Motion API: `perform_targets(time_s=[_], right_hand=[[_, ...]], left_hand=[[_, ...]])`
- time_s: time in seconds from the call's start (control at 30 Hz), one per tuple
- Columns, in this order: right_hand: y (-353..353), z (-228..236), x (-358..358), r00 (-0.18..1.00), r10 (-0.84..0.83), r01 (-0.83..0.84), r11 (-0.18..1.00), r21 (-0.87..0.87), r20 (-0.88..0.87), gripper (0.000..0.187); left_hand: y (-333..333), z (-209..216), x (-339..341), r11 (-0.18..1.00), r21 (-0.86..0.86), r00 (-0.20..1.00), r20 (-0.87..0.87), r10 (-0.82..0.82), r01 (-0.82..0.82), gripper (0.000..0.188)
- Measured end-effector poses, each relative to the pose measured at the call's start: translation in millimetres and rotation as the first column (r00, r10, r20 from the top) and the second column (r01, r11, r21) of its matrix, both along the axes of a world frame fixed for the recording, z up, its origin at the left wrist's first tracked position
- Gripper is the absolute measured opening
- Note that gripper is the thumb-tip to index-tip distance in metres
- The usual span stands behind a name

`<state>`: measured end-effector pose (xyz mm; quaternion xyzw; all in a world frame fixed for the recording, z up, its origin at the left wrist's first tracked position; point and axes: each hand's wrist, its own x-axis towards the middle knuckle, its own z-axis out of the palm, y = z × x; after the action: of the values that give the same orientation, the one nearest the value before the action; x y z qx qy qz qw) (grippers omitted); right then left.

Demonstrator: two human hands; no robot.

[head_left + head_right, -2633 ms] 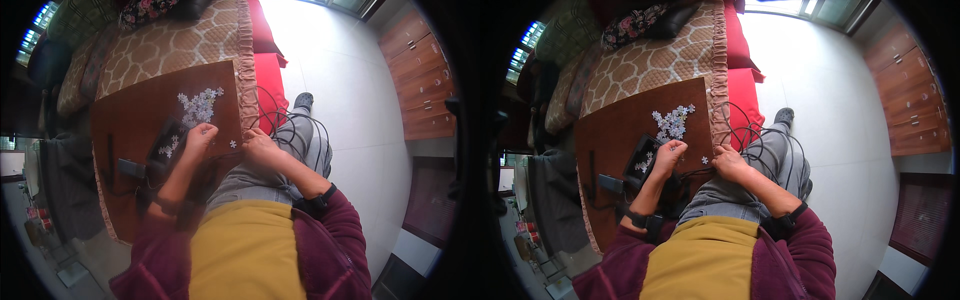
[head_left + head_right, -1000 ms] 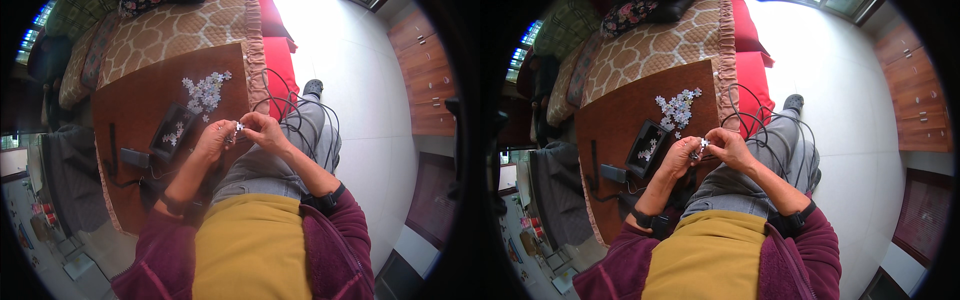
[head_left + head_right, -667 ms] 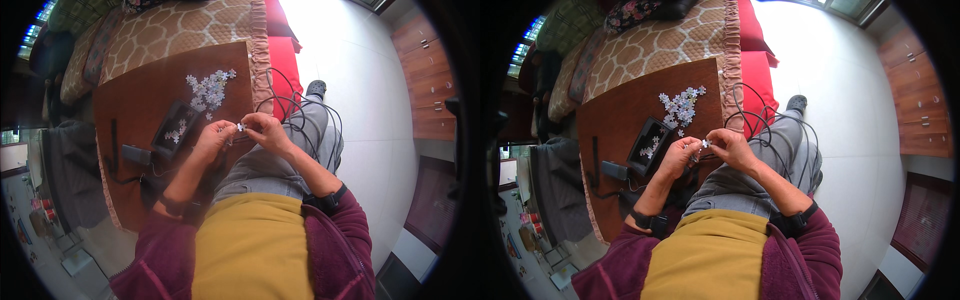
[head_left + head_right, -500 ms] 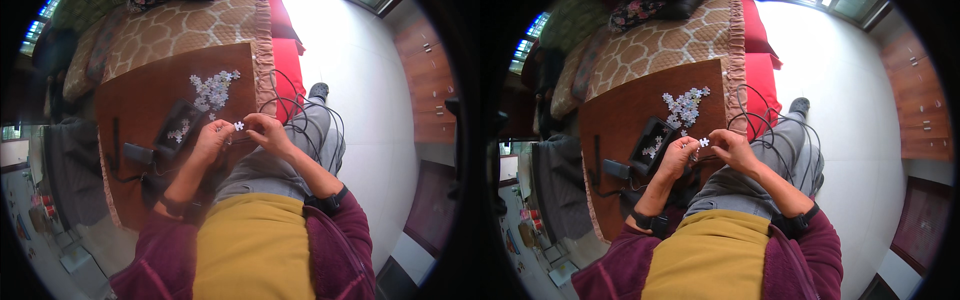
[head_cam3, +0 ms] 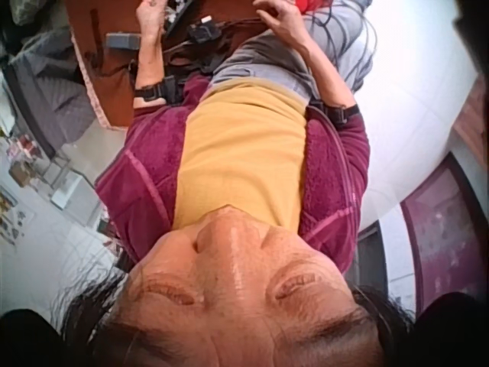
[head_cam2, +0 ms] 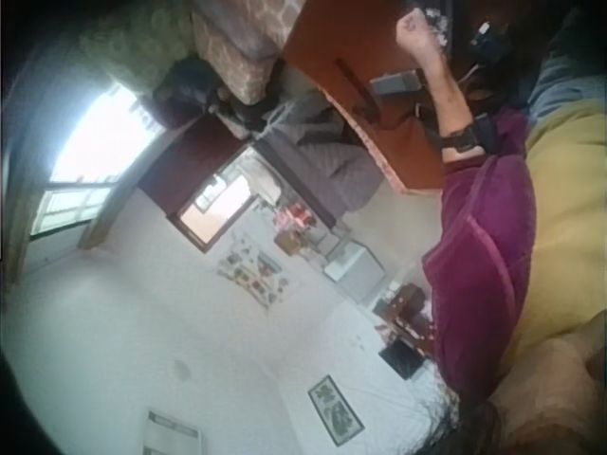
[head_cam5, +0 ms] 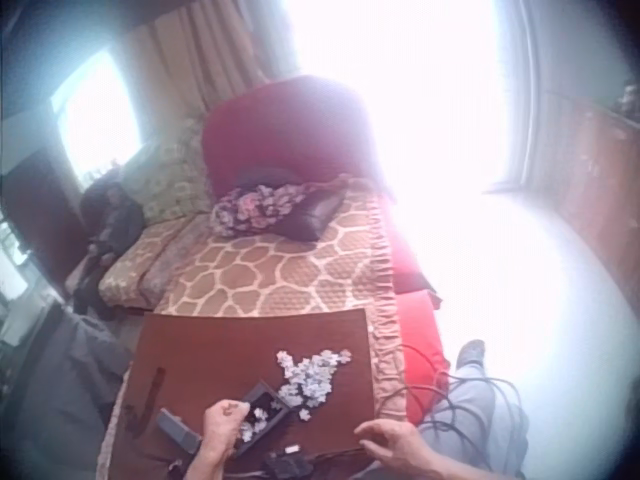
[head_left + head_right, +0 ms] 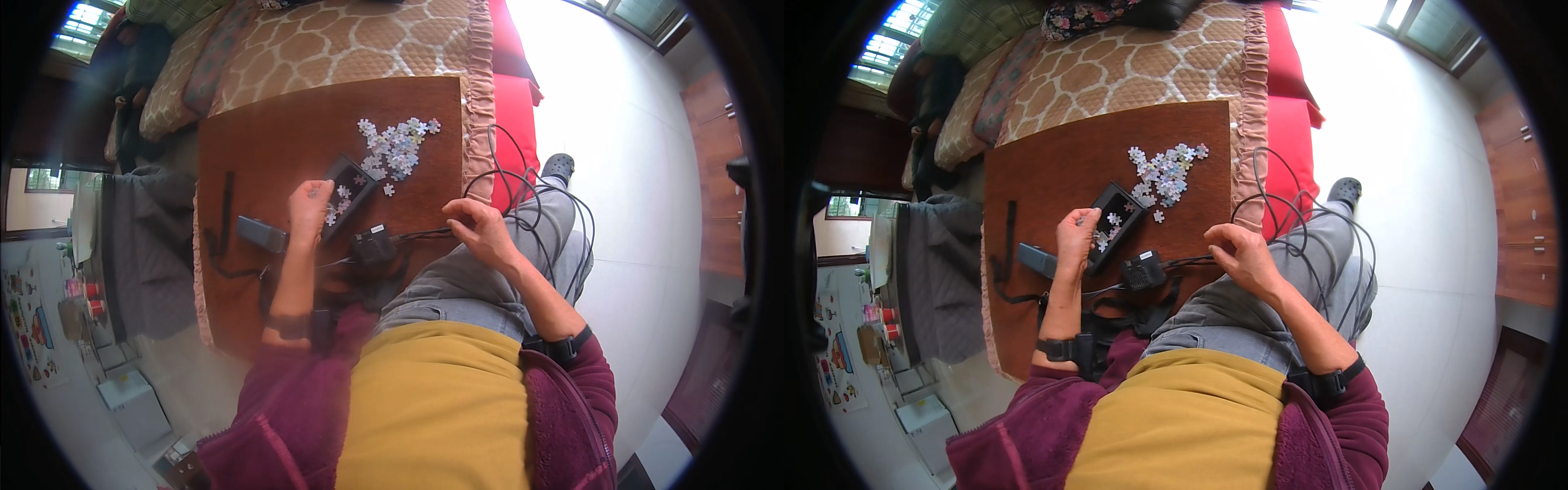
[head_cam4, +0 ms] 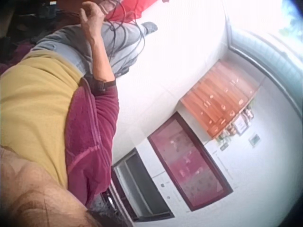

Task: The person sits on the floor and assembles jigsaw puzzle pieces by hand. They repeatedly pick up pieces, align edges, and connect them into a growing cluster on the table.

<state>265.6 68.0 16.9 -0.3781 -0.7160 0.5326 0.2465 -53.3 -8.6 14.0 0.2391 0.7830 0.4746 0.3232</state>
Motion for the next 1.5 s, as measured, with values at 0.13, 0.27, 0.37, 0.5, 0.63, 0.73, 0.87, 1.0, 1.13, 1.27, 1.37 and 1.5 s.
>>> perform_targets(time_s=[0.13,0.27,0.37,0.5,0.63,0.73,0.87,1.0,1.13,1.27,1.37,1.5], right_hand=[[1.2,6.5,-0.2,1.000,-0.009,0.009,1.000,-0.005,-0.024,0.018],[1.9,18.7,-3.5,0.996,-0.016,0.016,1.000,-0.005,-0.085,0.019],[0.3,28.9,-2.6,0.995,-0.045,0.041,0.998,-0.043,-0.092,0.018],[-2.1,36.6,-3.0,0.989,-0.054,0.048,0.998,-0.049,-0.137,0.016],[-3.5,36.0,-6.1,0.987,-0.073,0.069,0.997,-0.032,-0.145,0.015],[-4.6,34.7,-6.4,0.986,-0.070,0.062,0.997,-0.054,-0.152,0.014],[-5.7,33.2,-6.4,0.985,-0.065,0.059,0.997,-0.040,-0.160,0.012],[-4.0,28.8,-3.1,0.987,-0.079,0.075,0.997,-0.031,-0.143,0.012],[-1.5,21.5,-2.6,0.949,-0.171,0.069,0.932,-0.356,-0.263,0.011],[0.9,17.7,2.3,0.875,-0.326,-0.018,0.718,-0.696,-0.358,0.012],[2.9,14.7,4.0,0.852,-0.413,-0.017,0.591,-0.806,-0.321,0.012],[4.8,9.0,6.7,0.827,-0.466,-0.065,0.478,-0.876,-0.315,0.011]], left_hand=[[3.8,6.3,15.2,0.974,0.217,0.705,0.701,-0.108,-0.067,0.020],[12.3,2.1,62.0,0.970,0.236,0.144,0.963,-0.226,-0.060,0.024],[21.1,-0.5,93.0,0.968,0.251,-0.062,0.966,-0.251,-0.015,0.025],[31.2,1.6,116.6,0.953,0.302,-0.118,0.947,-0.298,0.012,0.025],[31.6,7.0,125.0,0.946,0.323,-0.117,0.940,-0.322,-0.009,0.025],[29.1,9.1,128.0,0.953,0.302,-0.100,0.949,-0.300,-0.002,0.025],[27.4,10.7,130.6,0.960,0.279,-0.135,0.951,-0.277,-0.003,0.025],[27.4,12.2,132.1,0.956,0.294,-0.123,0.948,-0.294,-0.017,0.027],[27.8,12.4,130.1,0.960,0.276,-0.055,0.959,-0.278,-0.047,0.027],[27.4,12.7,126.8,0.955,0.296,-0.069,0.952,-0.297,-0.033,0.025],[26.1,13.1,127.6,0.966,0.258,0.012,0.966,-0.258,0.006,0.021],[22.7,11.2,135.1,0.962,0.256,0.187,0.945,-0.269,0.092,0.015]])
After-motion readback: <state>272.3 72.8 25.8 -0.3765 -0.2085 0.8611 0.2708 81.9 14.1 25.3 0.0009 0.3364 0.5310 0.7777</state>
